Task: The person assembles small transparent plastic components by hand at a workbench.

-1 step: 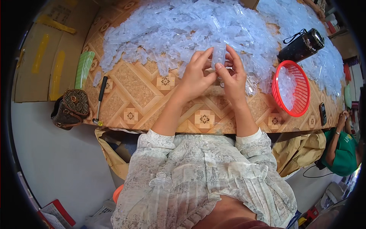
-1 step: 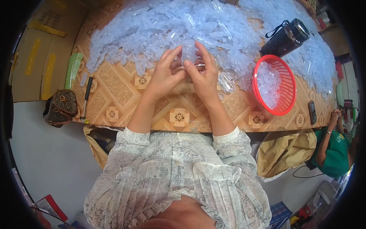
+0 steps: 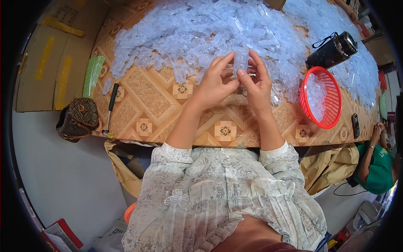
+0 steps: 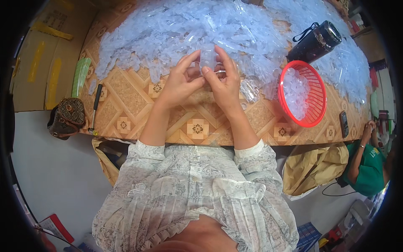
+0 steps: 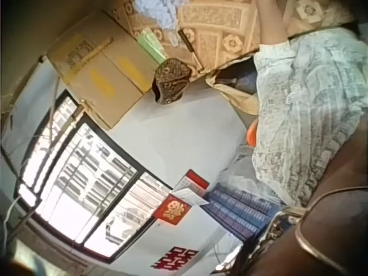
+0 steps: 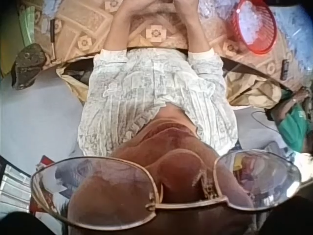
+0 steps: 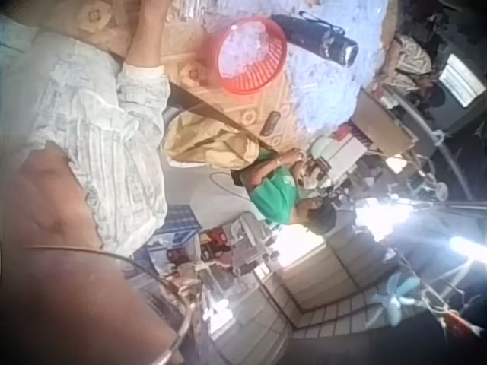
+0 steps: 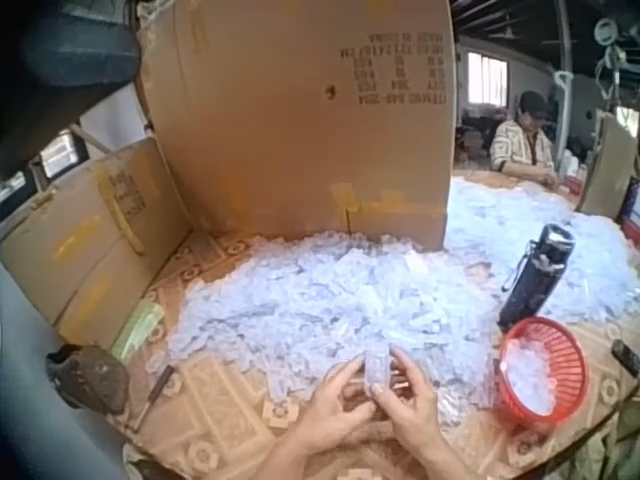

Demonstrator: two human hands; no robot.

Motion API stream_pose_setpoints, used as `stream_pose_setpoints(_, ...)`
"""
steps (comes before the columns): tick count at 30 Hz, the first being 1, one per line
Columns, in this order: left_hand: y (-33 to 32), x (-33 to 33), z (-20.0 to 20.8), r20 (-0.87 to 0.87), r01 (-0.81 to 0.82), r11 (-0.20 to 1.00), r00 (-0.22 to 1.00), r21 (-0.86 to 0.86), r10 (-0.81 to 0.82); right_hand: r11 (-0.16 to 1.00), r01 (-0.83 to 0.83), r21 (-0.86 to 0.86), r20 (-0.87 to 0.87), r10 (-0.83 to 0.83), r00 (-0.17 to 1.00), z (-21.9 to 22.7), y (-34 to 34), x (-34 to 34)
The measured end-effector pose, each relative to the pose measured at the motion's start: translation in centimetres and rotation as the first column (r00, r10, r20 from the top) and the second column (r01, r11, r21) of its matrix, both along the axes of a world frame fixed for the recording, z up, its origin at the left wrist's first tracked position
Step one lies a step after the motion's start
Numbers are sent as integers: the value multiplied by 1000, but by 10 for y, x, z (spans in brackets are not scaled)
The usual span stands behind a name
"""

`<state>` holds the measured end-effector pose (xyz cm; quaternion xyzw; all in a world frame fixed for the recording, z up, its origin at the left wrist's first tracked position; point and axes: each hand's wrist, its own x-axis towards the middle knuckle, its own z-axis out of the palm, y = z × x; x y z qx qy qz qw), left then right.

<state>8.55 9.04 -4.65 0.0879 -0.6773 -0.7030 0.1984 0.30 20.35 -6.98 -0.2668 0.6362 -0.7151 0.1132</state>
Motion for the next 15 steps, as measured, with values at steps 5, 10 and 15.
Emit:
stream_pose_setpoints(5, -18, 7, 0, -81, 150, 951, 988, 271, -133, 999, -37, -16, -36, 36, 999, 1, 1, 1)
stream_pose_setpoints(10, -19, 7, -12, 34, -19, 899, 999, 438, 4, 992, -84, 96, -161, 98, 982, 3, -1, 4)
stream_pose_setpoints(15, -15, 4, -17, -116, -6, 924, 992, 383, 55, 991, -47, 129, -240, 77, 968, 6, 0, 7)
